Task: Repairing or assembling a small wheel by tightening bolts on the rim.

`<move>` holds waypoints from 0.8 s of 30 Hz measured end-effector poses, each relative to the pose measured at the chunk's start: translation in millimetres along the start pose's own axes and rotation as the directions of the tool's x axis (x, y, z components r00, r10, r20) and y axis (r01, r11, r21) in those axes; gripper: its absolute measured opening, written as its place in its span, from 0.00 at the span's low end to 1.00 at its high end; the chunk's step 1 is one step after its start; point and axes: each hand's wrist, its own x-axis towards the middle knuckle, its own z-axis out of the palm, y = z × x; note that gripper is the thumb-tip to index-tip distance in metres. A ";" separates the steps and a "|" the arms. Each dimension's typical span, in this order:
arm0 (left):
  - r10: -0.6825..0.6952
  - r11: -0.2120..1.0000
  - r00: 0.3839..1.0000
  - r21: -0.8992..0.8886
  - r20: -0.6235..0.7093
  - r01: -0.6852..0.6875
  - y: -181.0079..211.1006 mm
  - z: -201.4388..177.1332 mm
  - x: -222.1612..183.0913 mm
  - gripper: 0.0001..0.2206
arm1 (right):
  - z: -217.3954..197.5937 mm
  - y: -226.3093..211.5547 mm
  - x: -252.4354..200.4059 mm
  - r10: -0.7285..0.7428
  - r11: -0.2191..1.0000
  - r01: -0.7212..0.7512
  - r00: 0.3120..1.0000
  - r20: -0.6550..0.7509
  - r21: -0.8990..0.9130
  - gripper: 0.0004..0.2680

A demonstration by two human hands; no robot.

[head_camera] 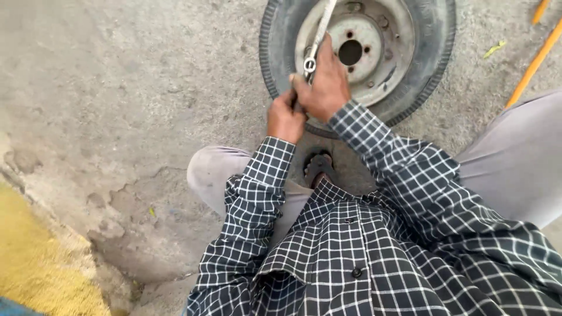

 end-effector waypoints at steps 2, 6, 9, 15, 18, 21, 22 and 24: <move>-0.102 0.995 0.994 0.005 0.036 0.102 10.5 -8.8 -4.4 0.13 | 7.6 -0.3 10.3 -0.039 0.999 0.038 0.999 -0.026 -0.033 0.37; 0.175 0.897 0.974 0.432 -0.146 -0.096 40.1 -45.1 -11.4 0.13 | 0.9 29.0 25.8 -0.146 0.967 0.168 0.982 0.122 -0.191 0.33; 0.539 0.671 0.832 0.664 -0.133 -0.329 74.3 -65.1 -2.2 0.21 | -9.6 15.2 28.7 -0.263 0.880 0.356 0.916 0.303 -0.315 0.27; 0.348 0.642 0.904 0.640 0.247 -0.422 70.7 -46.7 23.2 0.37 | -15.7 16.8 16.4 -0.545 0.472 0.569 0.789 0.284 -0.673 0.11; 0.019 0.790 0.979 0.597 0.205 -0.140 47.4 -29.7 28.3 0.27 | -7.8 40.2 2.3 -0.626 0.553 0.484 0.779 0.046 -0.678 0.15; -0.160 0.868 0.978 0.490 0.133 0.076 24.9 -16.2 19.2 0.17 | -10.6 29.2 -19.3 -0.561 0.770 0.410 0.801 -0.211 -0.489 0.24; -0.187 0.925 0.974 0.358 0.132 0.129 19.5 -10.1 19.1 0.15 | -17.0 20.1 -23.6 -0.480 0.875 0.419 0.812 -0.332 -0.241 0.28; -0.172 0.978 0.975 0.144 0.141 0.151 -37.6 20.2 12.7 0.15 | -9.8 6.1 -17.7 -0.213 0.974 0.223 0.960 -0.183 0.037 0.31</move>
